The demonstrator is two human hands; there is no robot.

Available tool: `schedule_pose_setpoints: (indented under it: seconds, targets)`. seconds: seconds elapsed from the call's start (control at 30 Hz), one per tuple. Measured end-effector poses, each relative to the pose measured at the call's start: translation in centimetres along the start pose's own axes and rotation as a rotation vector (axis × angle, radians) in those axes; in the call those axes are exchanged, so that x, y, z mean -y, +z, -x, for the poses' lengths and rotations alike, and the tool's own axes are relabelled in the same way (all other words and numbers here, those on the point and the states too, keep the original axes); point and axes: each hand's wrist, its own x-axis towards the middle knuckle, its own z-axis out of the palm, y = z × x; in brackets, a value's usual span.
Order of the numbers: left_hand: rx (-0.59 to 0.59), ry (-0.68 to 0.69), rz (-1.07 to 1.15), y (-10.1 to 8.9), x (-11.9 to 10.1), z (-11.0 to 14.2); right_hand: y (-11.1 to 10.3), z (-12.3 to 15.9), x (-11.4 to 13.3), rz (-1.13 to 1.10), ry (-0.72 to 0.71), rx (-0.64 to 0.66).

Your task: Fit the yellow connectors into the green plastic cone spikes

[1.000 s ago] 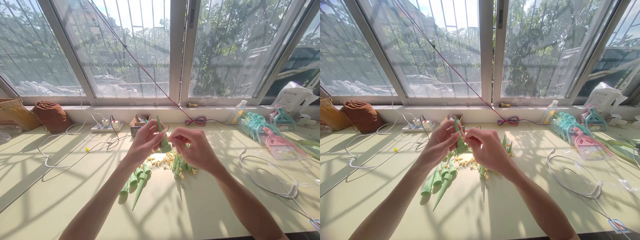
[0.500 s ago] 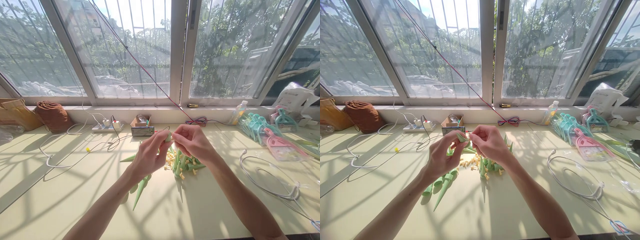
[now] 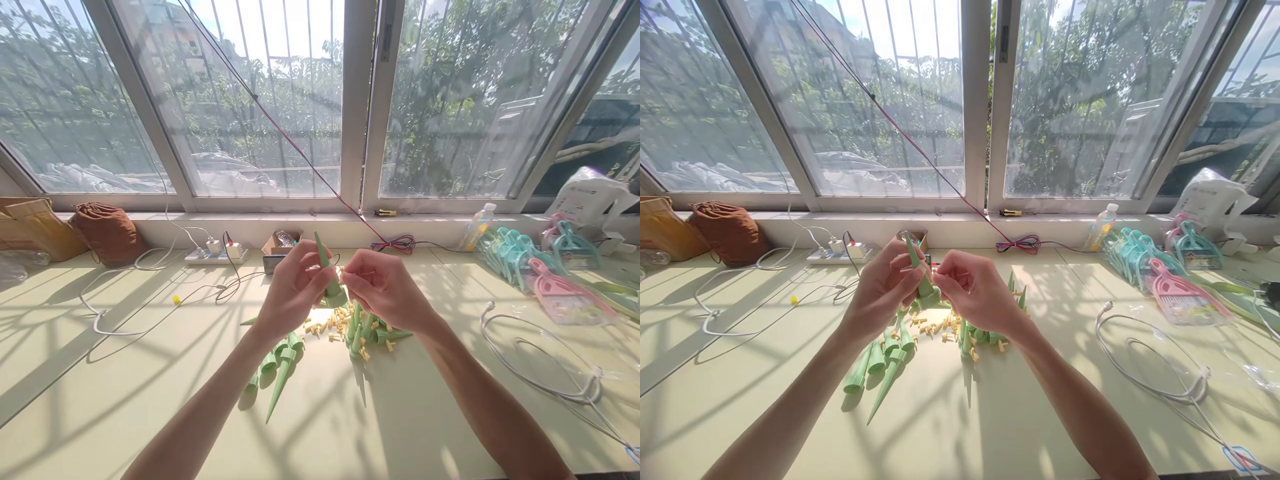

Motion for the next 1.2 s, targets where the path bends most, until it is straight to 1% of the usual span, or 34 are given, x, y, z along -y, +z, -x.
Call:
schedule_pose_setpoints:
  seconds: [0.07,0.13,0.17,0.23,0.33,0.47,0.53,0.63,0.7,0.73,0.8,0.9,0.97,1.03,1.1,1.2]
  targets:
    - [0.036,-0.125,0.116,-0.4,0.0,-0.3,0.1,0.1,0.1,0.085,-0.05,0.0]
    - [0.051,-0.193,0.188,-0.5,0.0,-0.5,0.1,0.2,0.2,0.151,-0.089,-0.002]
    - [0.051,-0.199,0.199,-0.5,0.0,-0.5,0.2,0.2,0.2,0.171,-0.101,-0.004]
    - [0.035,-0.167,0.178,-0.4,0.1,-0.5,0.2,0.2,0.1,0.193,-0.114,-0.014]
    - [-0.003,-0.052,0.077,-0.1,0.1,-0.4,0.2,0.1,0.1,0.218,-0.12,-0.042]
    - [-0.061,0.169,-0.138,0.4,0.5,0.0,0.2,0.1,0.0,0.231,-0.089,-0.089]
    - [-0.089,0.314,-0.304,0.5,0.9,0.2,0.2,0.0,-0.2,0.19,-0.044,-0.096]
    - [-0.082,0.541,-0.535,0.5,1.4,0.5,0.1,-0.2,-0.5,0.092,0.019,-0.082]
    - [-0.069,0.618,-0.593,0.5,1.6,0.6,0.1,-0.3,-0.6,0.05,0.038,-0.075]
    - [-0.07,0.617,-0.59,0.5,1.6,0.6,0.1,-0.3,-0.7,0.04,0.04,-0.074]
    - [-0.084,0.542,-0.53,0.5,1.4,0.6,0.1,-0.3,-0.6,0.037,0.029,-0.073]
    - [-0.084,0.341,-0.329,0.5,0.9,0.5,0.1,-0.3,-0.3,0.054,0.005,-0.067]
    - [-0.06,0.213,-0.175,0.3,0.7,0.2,0.2,-0.1,-0.1,0.075,-0.014,-0.064]
    - [-0.023,0.117,-0.052,0.0,0.7,-0.1,0.2,0.1,0.0,0.126,-0.036,-0.067]
    - [0.016,0.057,0.027,-0.3,0.8,-0.5,0.4,0.2,-0.1,0.199,-0.055,-0.08]
    - [0.051,0.002,0.07,-0.7,1.0,-0.8,0.7,0.3,-0.3,0.279,-0.06,-0.097]
